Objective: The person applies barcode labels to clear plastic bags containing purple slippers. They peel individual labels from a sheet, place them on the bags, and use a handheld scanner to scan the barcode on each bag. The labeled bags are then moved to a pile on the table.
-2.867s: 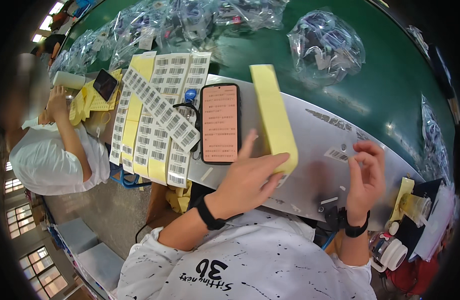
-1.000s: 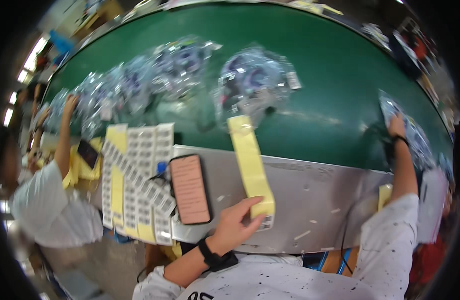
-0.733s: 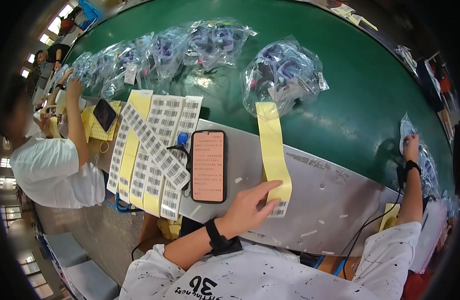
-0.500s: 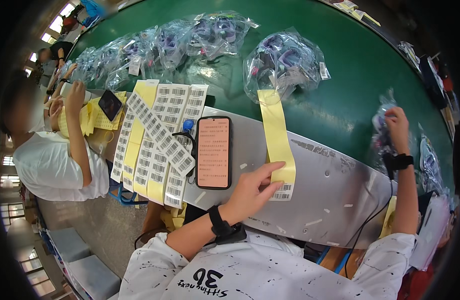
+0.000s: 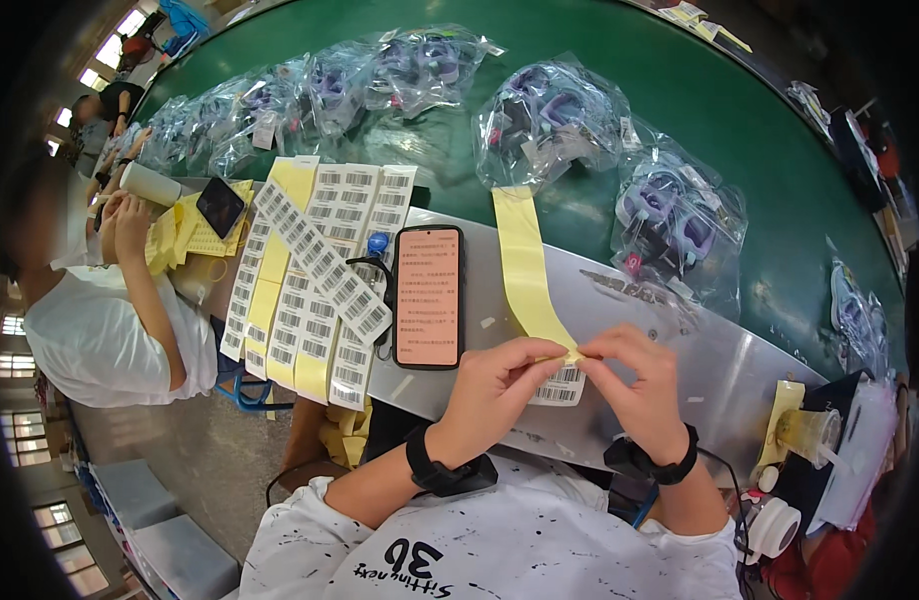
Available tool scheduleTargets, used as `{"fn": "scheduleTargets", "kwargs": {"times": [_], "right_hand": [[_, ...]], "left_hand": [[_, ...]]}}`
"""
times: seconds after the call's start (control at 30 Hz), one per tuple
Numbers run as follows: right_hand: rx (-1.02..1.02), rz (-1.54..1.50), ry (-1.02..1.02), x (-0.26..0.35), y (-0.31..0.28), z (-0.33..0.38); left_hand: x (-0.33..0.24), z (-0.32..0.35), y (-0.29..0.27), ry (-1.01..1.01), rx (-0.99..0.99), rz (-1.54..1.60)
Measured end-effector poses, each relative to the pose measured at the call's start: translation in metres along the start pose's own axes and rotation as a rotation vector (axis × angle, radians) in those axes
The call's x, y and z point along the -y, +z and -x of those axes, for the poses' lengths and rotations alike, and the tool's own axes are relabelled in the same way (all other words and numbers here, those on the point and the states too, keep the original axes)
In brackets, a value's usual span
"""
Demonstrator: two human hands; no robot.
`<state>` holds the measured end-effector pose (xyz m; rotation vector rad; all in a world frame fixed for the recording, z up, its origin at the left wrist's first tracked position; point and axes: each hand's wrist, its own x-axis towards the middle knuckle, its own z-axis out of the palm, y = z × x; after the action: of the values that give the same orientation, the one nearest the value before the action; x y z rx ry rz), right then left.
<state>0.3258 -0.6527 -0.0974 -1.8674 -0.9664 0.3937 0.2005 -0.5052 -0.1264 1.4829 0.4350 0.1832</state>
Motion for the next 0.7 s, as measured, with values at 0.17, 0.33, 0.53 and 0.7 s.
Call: {"fn": "scheduleTargets", "kwargs": {"times": [0.17, 0.33, 0.53, 0.7], "right_hand": [[-0.061, -0.02, 0.069, 0.004, 0.006, 0.02], [-0.126, -0.032, 0.087, 0.003, 0.009, 0.025], [-0.086, -0.157, 0.165, -0.001, 0.008, 0.025], [-0.162, 0.156, -0.056, 0.002, 0.015, 0.028]], "left_hand": [[0.0, -0.001, 0.001, 0.043, 0.021, -0.041], [-0.003, -0.001, 0.004, 0.162, 0.031, -0.084], [-0.002, -0.004, -0.003, 0.196, 0.112, -0.13], [-0.006, -0.005, -0.003, -0.051, 0.149, -0.017]]}}
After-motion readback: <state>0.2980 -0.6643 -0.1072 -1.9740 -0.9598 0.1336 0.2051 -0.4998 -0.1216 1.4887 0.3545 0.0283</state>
